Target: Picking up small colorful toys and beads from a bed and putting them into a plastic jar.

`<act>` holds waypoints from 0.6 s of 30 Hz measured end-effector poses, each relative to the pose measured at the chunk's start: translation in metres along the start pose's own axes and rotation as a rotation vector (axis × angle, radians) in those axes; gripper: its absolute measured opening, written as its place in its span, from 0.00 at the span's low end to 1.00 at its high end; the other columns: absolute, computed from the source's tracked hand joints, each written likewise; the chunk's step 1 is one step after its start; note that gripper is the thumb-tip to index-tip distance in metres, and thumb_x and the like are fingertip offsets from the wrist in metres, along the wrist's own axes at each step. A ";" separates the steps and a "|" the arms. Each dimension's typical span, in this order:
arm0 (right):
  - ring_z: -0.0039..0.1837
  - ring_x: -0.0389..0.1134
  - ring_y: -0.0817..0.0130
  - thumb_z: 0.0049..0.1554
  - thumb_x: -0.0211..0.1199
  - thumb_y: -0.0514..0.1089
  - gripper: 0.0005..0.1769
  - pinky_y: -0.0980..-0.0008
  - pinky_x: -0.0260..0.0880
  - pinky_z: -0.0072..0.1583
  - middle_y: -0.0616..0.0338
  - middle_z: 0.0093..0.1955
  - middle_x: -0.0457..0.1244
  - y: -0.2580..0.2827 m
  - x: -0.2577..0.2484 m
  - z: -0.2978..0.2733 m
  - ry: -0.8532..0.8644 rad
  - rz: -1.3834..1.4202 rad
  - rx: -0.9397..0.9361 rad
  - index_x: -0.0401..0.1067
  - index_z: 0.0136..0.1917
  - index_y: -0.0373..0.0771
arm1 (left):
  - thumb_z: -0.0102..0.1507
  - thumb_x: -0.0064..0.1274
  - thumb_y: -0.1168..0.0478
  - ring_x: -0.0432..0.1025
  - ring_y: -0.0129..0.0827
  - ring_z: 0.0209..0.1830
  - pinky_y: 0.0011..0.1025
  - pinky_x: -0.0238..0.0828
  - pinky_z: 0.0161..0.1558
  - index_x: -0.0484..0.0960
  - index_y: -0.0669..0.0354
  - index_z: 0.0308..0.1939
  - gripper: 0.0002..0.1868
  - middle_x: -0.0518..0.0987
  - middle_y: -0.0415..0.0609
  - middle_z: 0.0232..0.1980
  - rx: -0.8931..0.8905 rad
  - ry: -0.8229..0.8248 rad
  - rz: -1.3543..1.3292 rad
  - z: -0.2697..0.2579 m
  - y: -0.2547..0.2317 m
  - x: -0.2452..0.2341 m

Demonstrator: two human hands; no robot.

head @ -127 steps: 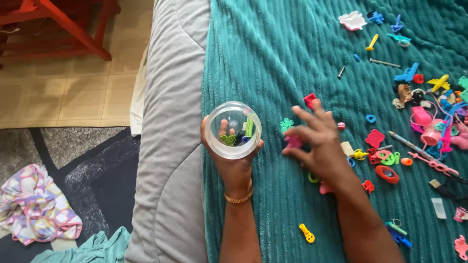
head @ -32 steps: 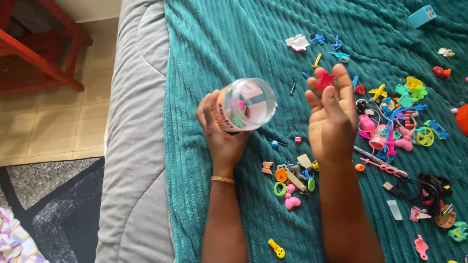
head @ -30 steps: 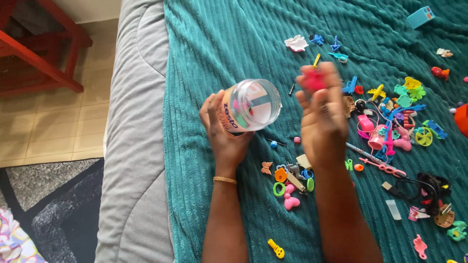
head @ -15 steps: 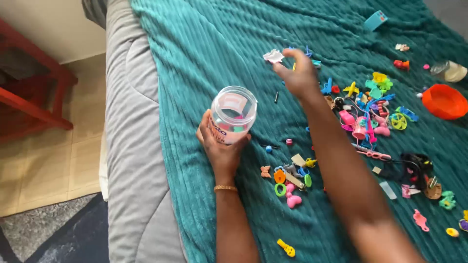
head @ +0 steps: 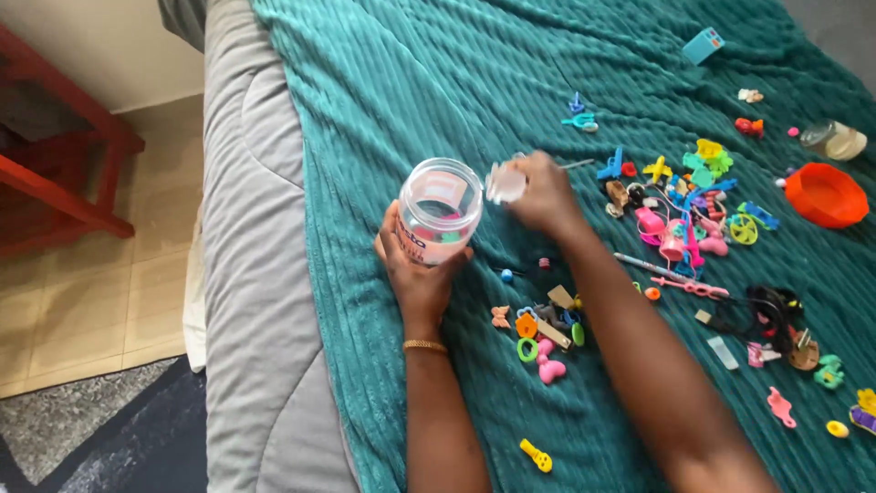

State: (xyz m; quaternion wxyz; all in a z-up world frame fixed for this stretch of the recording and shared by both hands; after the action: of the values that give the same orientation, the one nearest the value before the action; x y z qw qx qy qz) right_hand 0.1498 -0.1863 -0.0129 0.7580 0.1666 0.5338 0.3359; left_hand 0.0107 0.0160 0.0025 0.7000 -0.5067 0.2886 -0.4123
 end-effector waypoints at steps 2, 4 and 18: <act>0.53 0.72 0.55 0.43 0.74 0.39 0.21 0.60 0.72 0.54 0.51 0.50 0.70 0.020 -0.020 -0.036 -0.012 0.146 0.099 0.80 0.52 0.40 | 0.38 0.81 0.61 0.67 0.43 0.68 0.37 0.67 0.70 0.65 0.54 0.72 0.61 0.64 0.52 0.66 0.016 -0.003 0.061 -0.001 -0.002 0.001; 0.51 0.72 0.61 0.44 0.73 0.36 0.20 0.64 0.72 0.53 0.54 0.49 0.71 0.029 -0.033 -0.057 -0.026 0.295 0.194 0.80 0.52 0.38 | 0.37 0.81 0.62 0.66 0.43 0.68 0.37 0.66 0.70 0.66 0.54 0.72 0.61 0.63 0.53 0.66 0.035 -0.007 0.122 -0.001 -0.002 0.003; 0.52 0.74 0.61 0.44 0.70 0.32 0.24 0.63 0.74 0.54 0.52 0.49 0.72 0.040 -0.017 -0.067 0.080 0.174 0.051 0.77 0.55 0.42 | 0.39 0.80 0.64 0.66 0.41 0.70 0.37 0.65 0.73 0.63 0.55 0.74 0.61 0.62 0.52 0.68 0.040 0.023 0.108 -0.002 0.000 0.003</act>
State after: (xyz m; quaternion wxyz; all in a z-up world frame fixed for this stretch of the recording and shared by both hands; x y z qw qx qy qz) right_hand 0.0708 -0.1763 -0.0016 0.6996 0.2179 0.5555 0.3931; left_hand 0.0104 0.0128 0.0018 0.7277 -0.4716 0.3154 -0.3854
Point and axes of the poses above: each hand's wrist, its own z-axis towards the middle knuckle, its own x-axis out of the palm, y = z × x, the point moved 2 cm from there along z, towards the middle knuckle
